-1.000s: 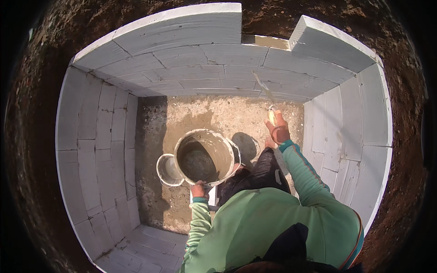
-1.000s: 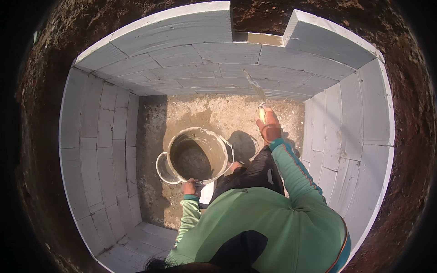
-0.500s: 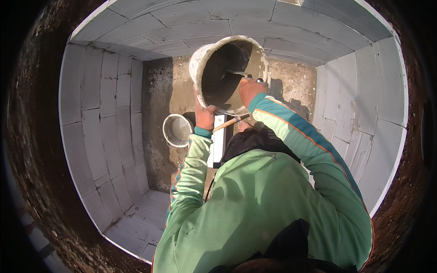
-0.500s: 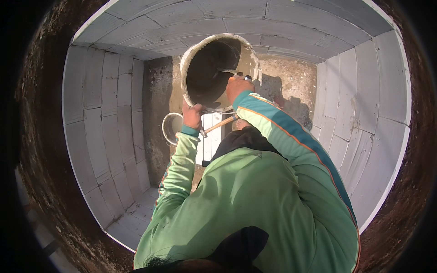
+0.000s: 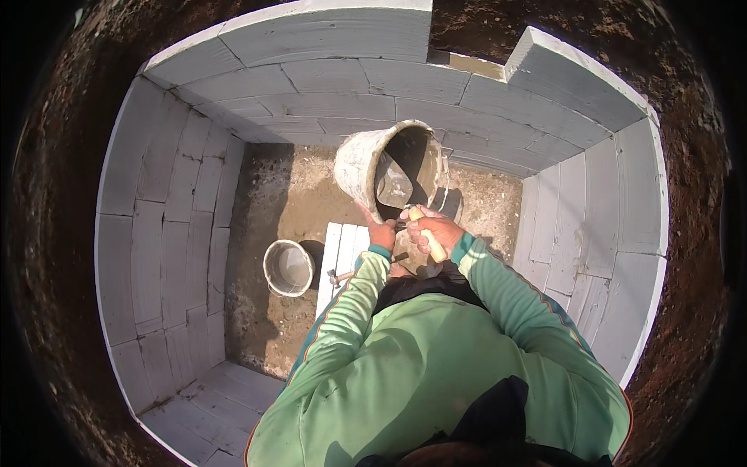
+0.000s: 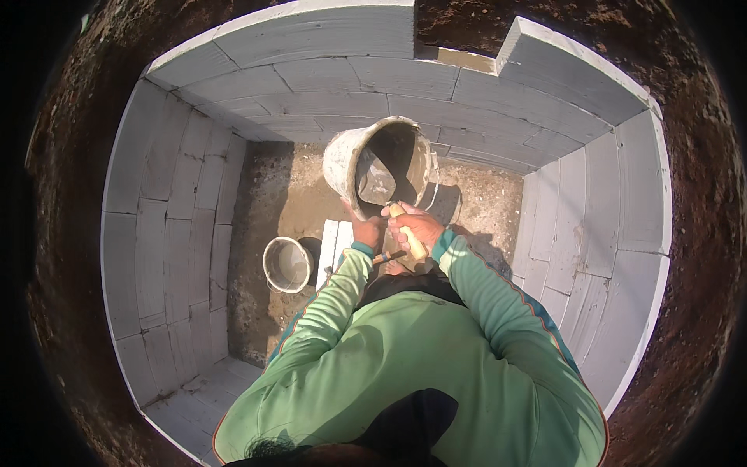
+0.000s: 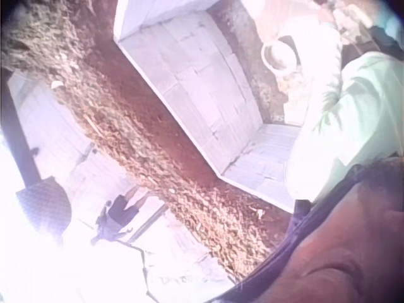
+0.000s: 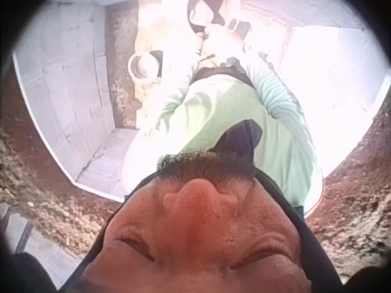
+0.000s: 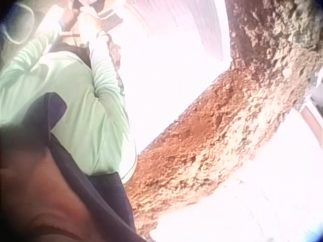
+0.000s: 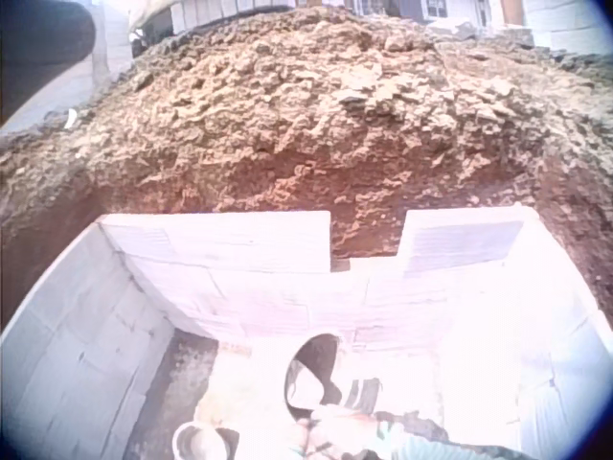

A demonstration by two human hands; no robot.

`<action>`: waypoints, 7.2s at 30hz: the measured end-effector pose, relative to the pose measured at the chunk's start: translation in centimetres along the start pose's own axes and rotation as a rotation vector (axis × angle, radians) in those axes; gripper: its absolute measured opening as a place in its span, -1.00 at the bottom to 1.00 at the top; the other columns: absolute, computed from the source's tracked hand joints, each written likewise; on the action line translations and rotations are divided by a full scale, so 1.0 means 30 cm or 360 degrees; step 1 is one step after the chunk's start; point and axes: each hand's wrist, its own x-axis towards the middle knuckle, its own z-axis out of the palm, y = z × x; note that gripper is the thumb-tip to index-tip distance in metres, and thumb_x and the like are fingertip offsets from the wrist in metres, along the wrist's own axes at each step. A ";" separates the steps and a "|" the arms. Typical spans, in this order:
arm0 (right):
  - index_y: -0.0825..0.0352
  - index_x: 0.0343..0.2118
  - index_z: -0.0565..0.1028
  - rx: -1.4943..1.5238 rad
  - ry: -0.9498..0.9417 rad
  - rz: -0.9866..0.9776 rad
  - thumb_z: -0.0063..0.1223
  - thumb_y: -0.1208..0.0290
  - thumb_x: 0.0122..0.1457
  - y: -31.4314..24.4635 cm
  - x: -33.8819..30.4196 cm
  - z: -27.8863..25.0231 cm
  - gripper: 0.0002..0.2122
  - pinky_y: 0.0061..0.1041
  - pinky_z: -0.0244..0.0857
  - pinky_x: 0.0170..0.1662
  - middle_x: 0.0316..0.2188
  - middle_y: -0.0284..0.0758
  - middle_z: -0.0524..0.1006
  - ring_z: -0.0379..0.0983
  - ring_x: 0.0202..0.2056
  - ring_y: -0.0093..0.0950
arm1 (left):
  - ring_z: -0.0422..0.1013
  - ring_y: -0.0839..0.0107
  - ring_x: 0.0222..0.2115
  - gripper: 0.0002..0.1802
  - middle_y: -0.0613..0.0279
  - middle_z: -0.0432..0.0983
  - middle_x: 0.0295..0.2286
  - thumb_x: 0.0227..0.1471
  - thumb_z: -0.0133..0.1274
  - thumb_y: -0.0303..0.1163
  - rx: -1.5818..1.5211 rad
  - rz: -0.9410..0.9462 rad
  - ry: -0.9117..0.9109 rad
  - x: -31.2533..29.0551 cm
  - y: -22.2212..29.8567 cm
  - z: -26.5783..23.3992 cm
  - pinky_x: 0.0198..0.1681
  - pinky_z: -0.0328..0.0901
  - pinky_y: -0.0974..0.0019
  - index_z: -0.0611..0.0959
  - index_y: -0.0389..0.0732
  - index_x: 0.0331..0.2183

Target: The person builds a small wall inside a pit by applying mortar to the top of existing blocks with a trowel, placing new blocks, tapping them into place with a hammer, and measuring the work with a tape measure.

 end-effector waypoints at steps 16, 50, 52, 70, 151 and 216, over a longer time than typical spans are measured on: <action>0.24 -0.19 0.51 -0.3033 0.1364 0.0228 0.18 0.31 0.17 -1.561 -0.392 0.213 -0.80 -0.46 0.31 -0.56 -0.53 -0.39 0.48 0.45 -0.58 -0.51 | 0.53 0.17 -0.44 -0.91 0.10 0.51 -0.43 -0.04 0.00 -0.53 -0.1465 -0.0847 0.0627 -0.273 -0.417 -0.104 -0.38 0.53 0.04 0.58 -0.30 -0.42; 0.23 0.00 0.44 -0.1719 0.1227 -0.0757 0.09 0.30 0.31 -1.095 -0.313 -0.294 -0.74 -0.52 0.33 -0.50 -0.43 -0.44 0.46 0.39 -0.51 -0.61 | 0.47 0.24 -0.56 -0.90 0.16 0.46 -0.51 -0.05 -0.05 -0.66 -0.1460 -0.0818 0.0313 -0.157 0.021 -0.093 -0.49 0.48 0.13 0.53 -0.30 -0.41; 0.24 -0.06 0.46 -0.1338 0.1242 -0.0862 0.10 0.30 0.31 -1.043 -0.111 -0.401 -0.78 -0.52 0.37 -0.51 -0.41 -0.42 0.50 0.43 -0.51 -0.59 | 0.46 0.25 -0.57 -0.91 0.16 0.46 -0.51 -0.05 -0.04 -0.64 -0.1384 -0.0842 0.0278 -0.184 0.084 -0.105 -0.48 0.48 0.13 0.53 -0.29 -0.42; 0.32 0.09 0.41 -0.3298 0.1875 -0.1739 0.06 0.37 0.29 -1.021 -0.139 -0.529 -0.66 -0.14 0.38 -0.16 -0.12 -0.05 0.43 0.52 -0.23 -0.07 | 0.53 0.06 -0.38 -0.94 0.03 0.51 -0.42 -0.05 -0.02 -0.59 -0.1507 -0.1150 0.0679 -0.396 -0.248 -0.242 -0.24 0.57 -0.08 0.55 -0.35 -0.47; 0.34 0.03 0.40 -0.0550 -0.0151 0.0056 0.18 0.45 0.23 -0.174 0.019 0.023 -0.66 -0.53 0.34 -0.60 -0.56 -0.36 0.46 0.43 -0.62 -0.53 | 0.53 0.21 -0.41 -0.75 0.17 0.55 -0.38 -0.02 0.05 -0.61 -0.1597 -0.0680 0.0109 -0.186 0.012 -0.349 -0.31 0.55 -0.08 0.58 -0.22 -0.22; 0.32 0.23 0.43 -0.2888 -0.2912 0.0593 -0.39 -0.40 0.28 0.522 0.181 1.224 -0.17 -0.20 0.03 0.36 0.29 -0.11 0.36 0.24 0.30 -0.10 | 0.49 -0.17 -0.02 -0.41 -0.21 0.50 -0.02 -0.14 -0.09 -0.59 -0.3222 0.0071 0.2808 -1.497 -0.577 0.627 0.05 0.49 -0.24 0.44 -0.48 0.03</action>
